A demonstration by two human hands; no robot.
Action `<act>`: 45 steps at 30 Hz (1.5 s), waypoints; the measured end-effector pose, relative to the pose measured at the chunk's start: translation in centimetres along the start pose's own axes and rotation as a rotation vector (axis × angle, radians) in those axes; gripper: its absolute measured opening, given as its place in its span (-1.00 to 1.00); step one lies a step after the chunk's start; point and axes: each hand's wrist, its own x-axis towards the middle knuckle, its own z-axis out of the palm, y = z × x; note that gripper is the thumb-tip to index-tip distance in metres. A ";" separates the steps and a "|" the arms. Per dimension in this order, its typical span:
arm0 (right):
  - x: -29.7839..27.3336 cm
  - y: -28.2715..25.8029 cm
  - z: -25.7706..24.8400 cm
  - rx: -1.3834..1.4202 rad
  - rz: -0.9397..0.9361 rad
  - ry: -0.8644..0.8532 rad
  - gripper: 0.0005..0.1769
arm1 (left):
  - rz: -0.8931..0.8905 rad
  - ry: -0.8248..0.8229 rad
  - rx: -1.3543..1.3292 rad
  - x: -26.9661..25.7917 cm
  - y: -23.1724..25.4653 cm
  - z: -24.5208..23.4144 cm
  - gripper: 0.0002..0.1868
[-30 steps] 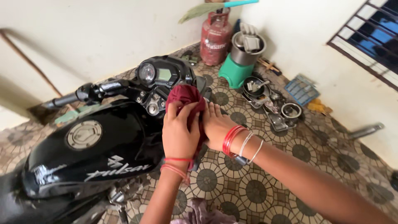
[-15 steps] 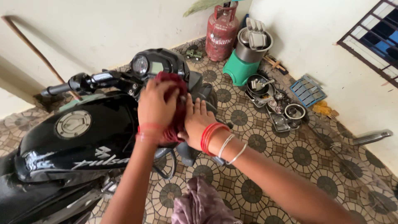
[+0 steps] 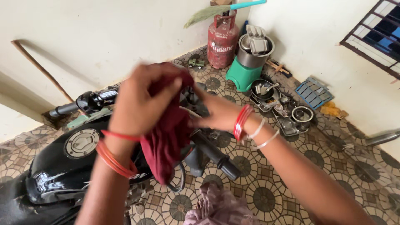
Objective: The person wipes the seat, fuel tank, and handlebars of a black motorcycle with a cloth.
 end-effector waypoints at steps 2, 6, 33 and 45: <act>1.8 0.1 -1.0 0.113 -0.293 0.224 0.21 | 0.065 0.037 -0.002 3.1 0.5 -0.9 -0.68; 5.0 -0.3 -3.6 0.507 0.003 0.305 0.00 | 0.327 0.026 -0.151 9.9 0.0 -0.5 -0.68; 19.3 17.8 8.6 -0.073 -0.149 0.442 -0.30 | -1.075 -0.477 0.495 4.7 -23.8 17.7 -0.22; 24.0 21.7 7.0 0.207 -0.375 0.321 -0.41 | -0.828 -0.684 0.790 6.7 -24.7 17.8 -0.39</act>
